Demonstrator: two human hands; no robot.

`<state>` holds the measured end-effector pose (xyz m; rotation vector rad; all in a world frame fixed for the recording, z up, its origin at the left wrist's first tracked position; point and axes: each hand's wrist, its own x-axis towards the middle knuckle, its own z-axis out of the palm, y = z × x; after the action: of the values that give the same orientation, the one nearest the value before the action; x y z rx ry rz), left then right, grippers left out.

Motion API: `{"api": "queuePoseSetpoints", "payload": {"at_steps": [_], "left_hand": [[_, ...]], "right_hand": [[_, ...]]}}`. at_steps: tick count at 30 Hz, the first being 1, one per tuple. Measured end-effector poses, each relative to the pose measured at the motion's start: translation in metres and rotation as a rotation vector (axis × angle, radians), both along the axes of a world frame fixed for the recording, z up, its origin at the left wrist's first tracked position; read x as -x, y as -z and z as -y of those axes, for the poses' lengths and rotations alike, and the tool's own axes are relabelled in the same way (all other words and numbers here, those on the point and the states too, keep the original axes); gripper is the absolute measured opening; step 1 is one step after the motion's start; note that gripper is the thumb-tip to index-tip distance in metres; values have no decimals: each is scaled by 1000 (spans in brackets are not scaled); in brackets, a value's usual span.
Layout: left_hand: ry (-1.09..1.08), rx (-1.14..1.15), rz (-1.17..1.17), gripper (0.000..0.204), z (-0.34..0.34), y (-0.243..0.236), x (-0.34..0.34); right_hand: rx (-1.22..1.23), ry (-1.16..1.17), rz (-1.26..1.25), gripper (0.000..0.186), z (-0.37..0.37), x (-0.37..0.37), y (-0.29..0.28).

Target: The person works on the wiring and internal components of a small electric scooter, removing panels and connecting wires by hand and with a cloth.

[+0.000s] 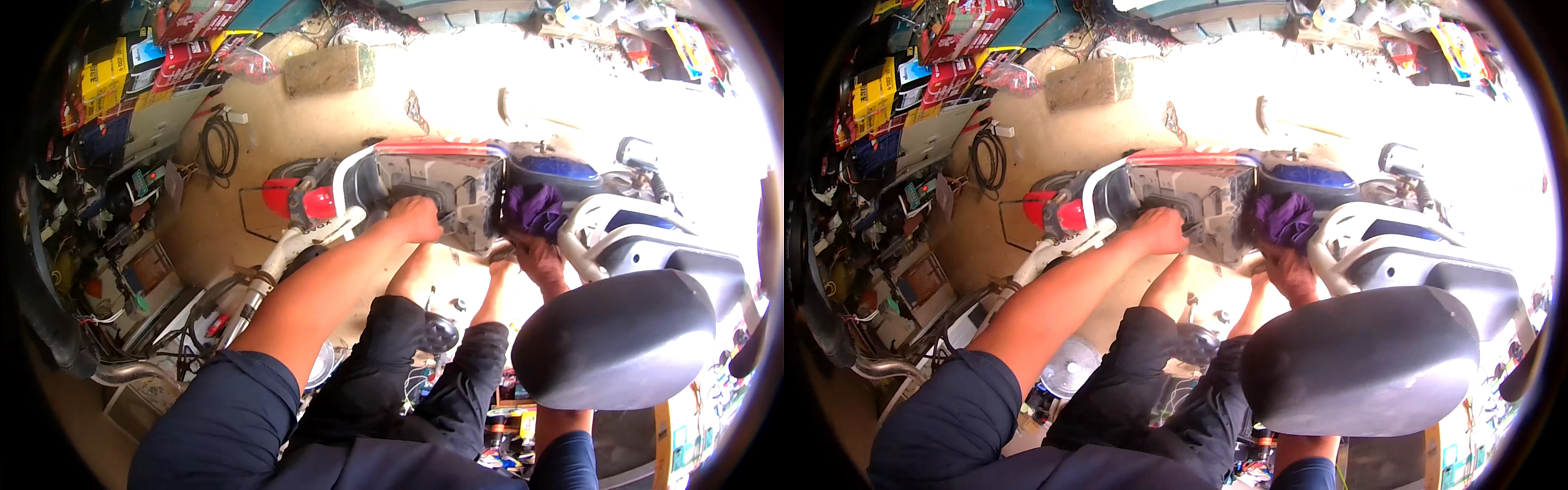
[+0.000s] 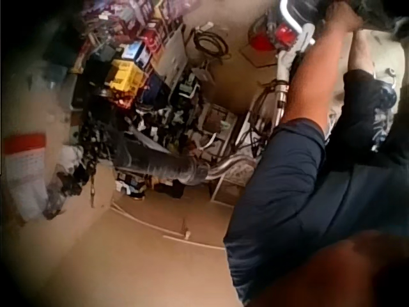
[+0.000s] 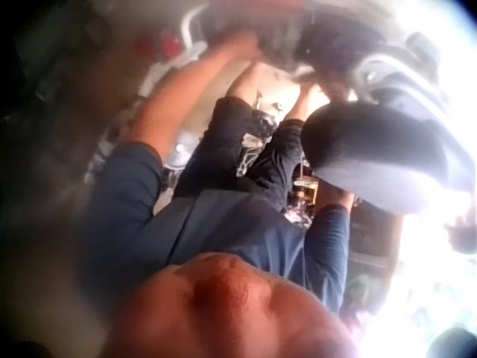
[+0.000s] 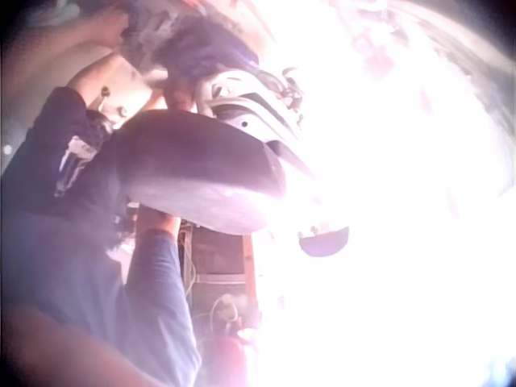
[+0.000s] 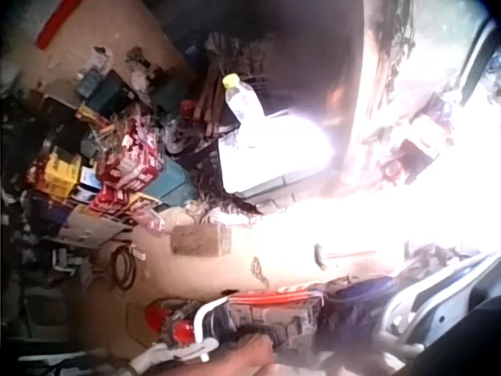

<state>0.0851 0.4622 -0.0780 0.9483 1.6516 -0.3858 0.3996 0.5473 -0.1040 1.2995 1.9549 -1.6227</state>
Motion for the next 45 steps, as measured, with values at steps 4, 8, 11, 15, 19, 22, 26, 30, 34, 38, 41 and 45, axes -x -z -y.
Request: {"api": "queuePoseSetpoints", "payload": {"at_steps": [4,8,11,15,19,22,26,30,34,38,41,45], "left_hand": [[42,56,12,36,-6,-1,1],[41,-15,12,32,4,12,3],[15,4,3,34,3,7,0],[-32,-3,-76,35,0,1,-10],[-7,51,37,34,-10,17,4],[29,-116,87,38,-1,38,-15],[53,-104,43,40,6,76,-26],[27,-190,41,36,4,73,-29],[13,-152,29,35,6,76,-28],[23,-145,30,36,1,70,-33],[-35,-208,-23,39,15,67,-32],[-58,-361,-46,42,14,73,-25]], "right_hand": [[-14,5,3,39,-3,4,-5],[26,-17,43,41,-1,3,-2],[-21,1,-51,37,9,-13,24],[9,-21,-1,39,5,-14,12],[101,98,1,37,5,-8,18],[77,79,-28,33,8,-13,18],[185,120,41,29,-9,25,-13],[26,92,12,28,-5,14,6],[-237,54,-7,26,13,17,4],[-334,-422,297,35,66,16,21],[-303,92,26,25,129,5,74],[25,264,27,32,178,-2,129]]}}
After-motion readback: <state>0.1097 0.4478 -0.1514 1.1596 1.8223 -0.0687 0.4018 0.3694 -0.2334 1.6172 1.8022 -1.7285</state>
